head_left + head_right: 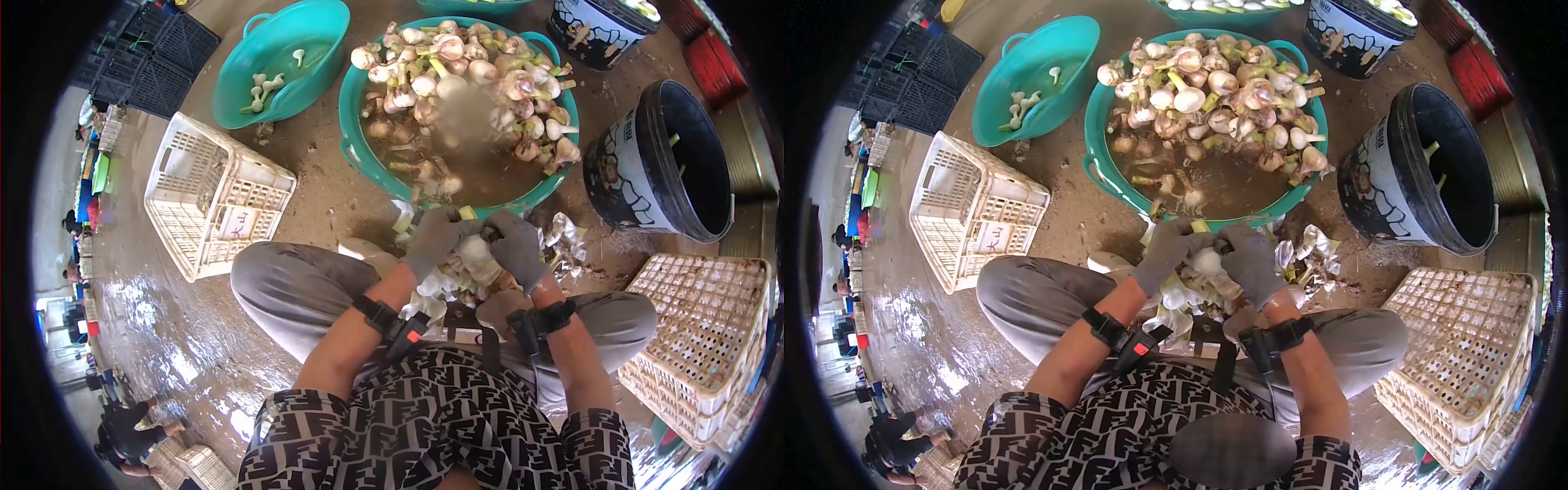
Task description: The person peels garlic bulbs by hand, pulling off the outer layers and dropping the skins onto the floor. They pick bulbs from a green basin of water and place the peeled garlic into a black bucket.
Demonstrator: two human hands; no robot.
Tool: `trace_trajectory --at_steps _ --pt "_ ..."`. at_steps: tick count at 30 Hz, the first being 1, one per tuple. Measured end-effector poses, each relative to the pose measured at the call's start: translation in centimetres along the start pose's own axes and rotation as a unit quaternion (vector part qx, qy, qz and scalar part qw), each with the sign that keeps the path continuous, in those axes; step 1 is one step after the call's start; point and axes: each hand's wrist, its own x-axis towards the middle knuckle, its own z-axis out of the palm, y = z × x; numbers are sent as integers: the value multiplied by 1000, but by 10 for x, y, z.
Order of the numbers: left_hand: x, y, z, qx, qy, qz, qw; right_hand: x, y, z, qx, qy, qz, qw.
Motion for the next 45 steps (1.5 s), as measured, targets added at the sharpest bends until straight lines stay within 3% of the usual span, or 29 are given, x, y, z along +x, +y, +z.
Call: trace_trajectory --at_steps 3,6,8,11,12,13,14,15,16,17,18,20,25,28,34,37,40,43,45 --pt "-5 4 -12 -144 -124 44 981 0 16 -3 -23 29 40 999" --pt "-5 15 -18 -83 -201 164 962 1 23 -8 42 28 98 994" --pt "-6 25 -17 -84 -156 105 979 -3 16 -19 160 43 135 977" --pt "2 19 -15 4 -49 68 996 -6 -14 -36 293 51 80 951" --pt "8 14 -12 50 -12 67 996 -6 -19 -31 238 44 4 970" --pt "9 13 -10 225 58 140 963 -5 -21 -28 169 46 -68 982" --pt "-14 46 -7 210 19 55 976 -8 5 3 165 69 -73 981" --pt "-9 31 -5 203 16 76 976 -9 3 4 75 74 -23 994" --pt "-13 39 1 95 -38 140 985 -9 10 8 148 21 69 986" --pt "-7 31 0 135 -9 88 987 -8 2 -1 23 16 48 998" --pt "-1 21 2 38 -34 161 986 -12 12 8 -6 104 -24 994" --pt "2 18 -4 -12 -23 128 991 -14 -23 -20 90 91 35 991" --pt "3 28 -2 87 -48 132 986 -7 -19 -17 43 54 58 996" --pt "-10 29 4 26 -50 107 993 -12 -13 -24 3 30 26 999" --pt "3 1 12 -118 -85 116 983 -11 -4 -19 74 63 55 994" --pt "-11 24 17 45 -52 72 995 -16 -8 -21 58 35 95 993" --pt "32 -28 0 110 -31 117 987 -16 -7 -20 29 28 87 995" --pt "32 -30 1 78 20 142 987 -14 -1 -24 -41 31 82 995" --pt "26 -22 -10 116 -47 124 984 -14 11 -40 -35 55 88 994"
